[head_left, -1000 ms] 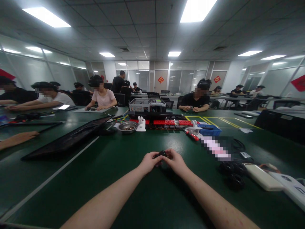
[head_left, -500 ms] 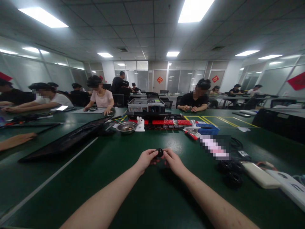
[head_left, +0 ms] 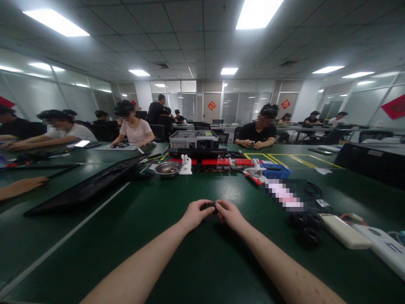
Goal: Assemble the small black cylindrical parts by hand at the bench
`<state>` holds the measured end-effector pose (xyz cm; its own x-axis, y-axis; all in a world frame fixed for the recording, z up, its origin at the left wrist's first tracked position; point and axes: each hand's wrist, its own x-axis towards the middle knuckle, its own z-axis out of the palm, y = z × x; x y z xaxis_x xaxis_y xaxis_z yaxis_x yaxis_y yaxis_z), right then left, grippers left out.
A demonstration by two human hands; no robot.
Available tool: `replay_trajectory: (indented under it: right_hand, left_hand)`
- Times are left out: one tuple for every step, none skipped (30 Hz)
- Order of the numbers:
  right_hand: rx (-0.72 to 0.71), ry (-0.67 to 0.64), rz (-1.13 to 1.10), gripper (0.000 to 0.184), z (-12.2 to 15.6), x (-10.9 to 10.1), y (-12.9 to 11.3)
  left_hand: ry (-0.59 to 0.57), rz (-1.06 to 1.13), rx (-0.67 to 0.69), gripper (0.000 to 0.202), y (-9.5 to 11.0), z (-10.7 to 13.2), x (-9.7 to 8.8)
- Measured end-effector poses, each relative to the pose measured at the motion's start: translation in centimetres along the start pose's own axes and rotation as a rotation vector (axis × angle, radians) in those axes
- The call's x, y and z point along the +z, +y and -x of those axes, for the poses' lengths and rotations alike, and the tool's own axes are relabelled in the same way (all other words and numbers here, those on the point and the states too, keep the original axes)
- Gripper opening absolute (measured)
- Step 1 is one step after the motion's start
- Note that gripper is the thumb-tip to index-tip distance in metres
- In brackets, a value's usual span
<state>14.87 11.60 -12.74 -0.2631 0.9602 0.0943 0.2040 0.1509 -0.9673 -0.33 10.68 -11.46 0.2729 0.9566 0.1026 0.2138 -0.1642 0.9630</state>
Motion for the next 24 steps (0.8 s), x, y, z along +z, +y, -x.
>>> replay_trajectory:
  right_hand:
    - [-0.025, -0.014, -0.007, 0.022, 0.1, 0.0, 0.0]
    - [-0.051, -0.028, -0.011, 0.024, 0.2, 0.0, -0.1]
    - [-0.075, -0.041, -0.01, 0.027, 0.3, 0.0, -0.1]
    - [-0.096, -0.051, -0.009, 0.03, 0.4, 0.0, -0.2]
    - [-0.11, -0.051, -0.013, 0.033, 0.4, 0.0, -0.3]
    - [-0.113, -0.044, -0.028, 0.035, 0.4, 0.0, -0.4]
    - [-0.1, -0.031, -0.052, 0.035, 0.5, -0.1, -0.6]
    - [-0.067, -0.013, -0.079, 0.033, 0.5, -0.1, -0.8]
    - [-0.01, 0.005, -0.103, 0.031, 0.5, -0.1, -1.0]
    - [0.063, 0.016, -0.118, 0.028, 0.5, -0.2, -1.2]
    - [0.138, 0.011, -0.121, 0.028, 0.5, -0.2, -1.4]
    - [0.202, -0.007, -0.112, 0.03, 0.5, -0.2, -1.5]
    - [0.242, -0.031, -0.095, 0.031, 0.5, -0.2, -1.6]
    - [0.256, -0.052, -0.074, 0.032, 0.5, -0.2, -1.6]
    - [0.248, -0.066, -0.054, 0.031, 0.5, -0.2, -1.5]
    - [0.224, -0.07, -0.036, 0.029, 0.4, -0.2, -1.4]
    - [0.196, -0.067, -0.023, 0.027, 0.4, -0.3, -1.3]
    - [0.162, -0.062, -0.011, 0.025, 0.4, -0.3, -1.2]
    - [0.118, -0.057, 0.008, 0.022, 0.4, -0.3, -1.2]
    - [0.056, -0.047, 0.046, 0.02, 0.5, -0.4, -1.3]
    - [-0.021, -0.031, 0.1, 0.019, 0.6, -0.4, -1.4]
    - [-0.107, -0.011, 0.169, 0.02, 0.8, -0.5, -1.6]
    - [-0.191, 0.009, 0.242, 0.022, 1.0, -0.5, -1.9]
    - [-0.263, 0.024, 0.311, 0.025, 1.3, -0.4, -2.2]
  left_hand:
    - [-0.015, 0.059, -0.037, 0.042, -0.1, -0.1, 0.0]
    - [-0.028, 0.11, -0.074, 0.042, -0.1, -0.2, 0.0]
    - [-0.036, 0.151, -0.106, 0.041, -0.1, -0.3, 0.0]
    - [-0.04, 0.181, -0.129, 0.04, -0.2, -0.3, 0.0]
    - [-0.038, 0.201, -0.143, 0.039, -0.1, -0.4, 0.0]
    - [-0.031, 0.209, -0.144, 0.039, -0.1, -0.4, 0.0]
    - [-0.016, 0.201, -0.131, 0.04, 0.0, -0.3, -0.1]
    - [0.01, 0.171, -0.101, 0.04, 0.1, -0.3, -0.1]
    - [0.042, 0.117, -0.054, 0.041, 0.2, -0.2, -0.1]
    - [0.074, 0.045, 0.003, 0.041, 0.3, -0.1, -0.2]
    - [0.101, -0.036, 0.062, 0.04, 0.4, 0.1, -0.2]
    - [0.117, -0.111, 0.116, 0.039, 0.5, 0.2, -0.2]
    - [0.123, -0.171, 0.158, 0.038, 0.6, 0.4, -0.2]
    - [0.117, -0.211, 0.187, 0.038, 0.7, 0.5, -0.2]
    - [0.109, -0.231, 0.201, 0.038, 0.7, 0.5, -0.2]
    - [0.106, -0.232, 0.203, 0.038, 0.6, 0.5, -0.2]
    - [0.102, -0.215, 0.189, 0.039, 0.5, 0.4, -0.1]
    - [0.092, -0.173, 0.155, 0.04, 0.4, 0.3, -0.1]
    - [0.078, -0.107, 0.101, 0.042, 0.3, 0.2, 0.0]
    - [0.053, -0.025, 0.031, 0.044, 0.1, 0.0, 0.0]
    - [0.023, 0.064, -0.041, 0.045, 0.0, -0.2, 0.1]
    - [-0.009, 0.146, -0.103, 0.046, -0.1, -0.3, 0.1]
    - [-0.034, 0.213, -0.148, 0.046, -0.2, -0.4, 0.0]
    - [-0.051, 0.259, -0.175, 0.046, -0.3, -0.4, 0.0]
